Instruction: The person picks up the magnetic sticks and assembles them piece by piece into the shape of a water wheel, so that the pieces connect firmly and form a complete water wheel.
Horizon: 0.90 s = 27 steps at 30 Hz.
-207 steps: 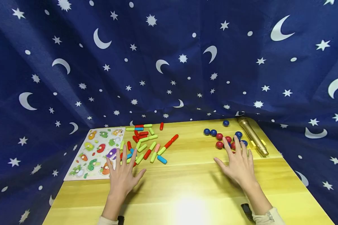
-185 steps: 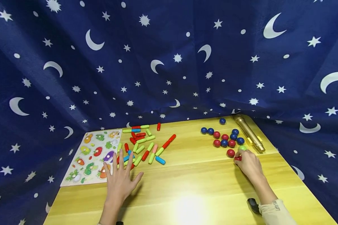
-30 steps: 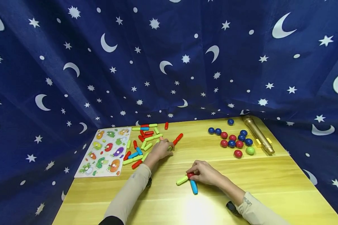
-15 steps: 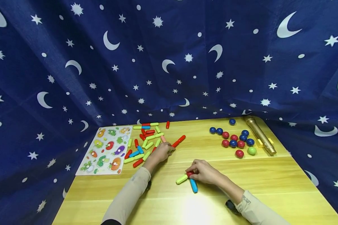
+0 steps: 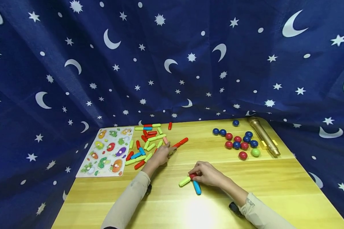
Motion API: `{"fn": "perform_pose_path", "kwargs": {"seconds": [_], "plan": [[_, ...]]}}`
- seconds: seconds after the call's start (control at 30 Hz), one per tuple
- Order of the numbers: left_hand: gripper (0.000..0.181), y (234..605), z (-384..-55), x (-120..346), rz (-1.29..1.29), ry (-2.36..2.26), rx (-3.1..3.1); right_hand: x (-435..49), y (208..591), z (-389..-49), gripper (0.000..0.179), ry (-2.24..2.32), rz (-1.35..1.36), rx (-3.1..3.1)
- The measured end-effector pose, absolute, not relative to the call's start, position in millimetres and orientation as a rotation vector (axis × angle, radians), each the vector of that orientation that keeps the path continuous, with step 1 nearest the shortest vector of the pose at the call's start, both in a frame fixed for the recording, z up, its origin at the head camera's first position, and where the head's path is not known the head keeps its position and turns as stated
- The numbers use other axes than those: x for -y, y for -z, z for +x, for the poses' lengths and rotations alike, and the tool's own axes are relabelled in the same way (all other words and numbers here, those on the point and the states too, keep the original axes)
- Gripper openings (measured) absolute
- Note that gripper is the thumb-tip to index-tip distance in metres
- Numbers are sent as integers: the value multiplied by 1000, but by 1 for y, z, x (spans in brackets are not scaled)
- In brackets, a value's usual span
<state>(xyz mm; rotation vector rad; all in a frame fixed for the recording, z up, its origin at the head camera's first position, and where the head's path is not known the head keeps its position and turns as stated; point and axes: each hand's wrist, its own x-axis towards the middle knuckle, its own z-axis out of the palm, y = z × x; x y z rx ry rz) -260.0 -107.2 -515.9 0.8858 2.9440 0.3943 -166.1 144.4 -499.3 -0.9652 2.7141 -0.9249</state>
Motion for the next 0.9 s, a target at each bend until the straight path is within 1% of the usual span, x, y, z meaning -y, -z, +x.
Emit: {"fn": "perform_pose_path", "kwargs": {"seconds": [0.07, 0.2, 0.3, 0.47, 0.67, 0.77, 0.9], "plan": [[51, 509, -253, 106, 804, -594, -2937, -144, 499, -167, 21, 925, -973, -2712], [32, 495, -232, 97, 694, -1081, -2756, -145, 498, -170, 23, 930, -952, -2713], [23, 491, -218, 88, 608, -1256, -2633, -144, 496, -172, 23, 978, -867, -2714], [25, 500, -206, 79, 515, -1222, -2672, -141, 496, -173, 19, 1062, -721, -2668], [24, 510, -198, 81, 490, -1158, -2663, -140, 498, -173, 16, 1065, -743, -2658], [25, 511, -196, 83, 530, -1054, -2667, -141, 498, -173, 15, 1035, -778, -2682], [26, 517, -195, 84, 670, -850, -2727, -144, 498, -173, 16, 1008, -846, -2706]]}}
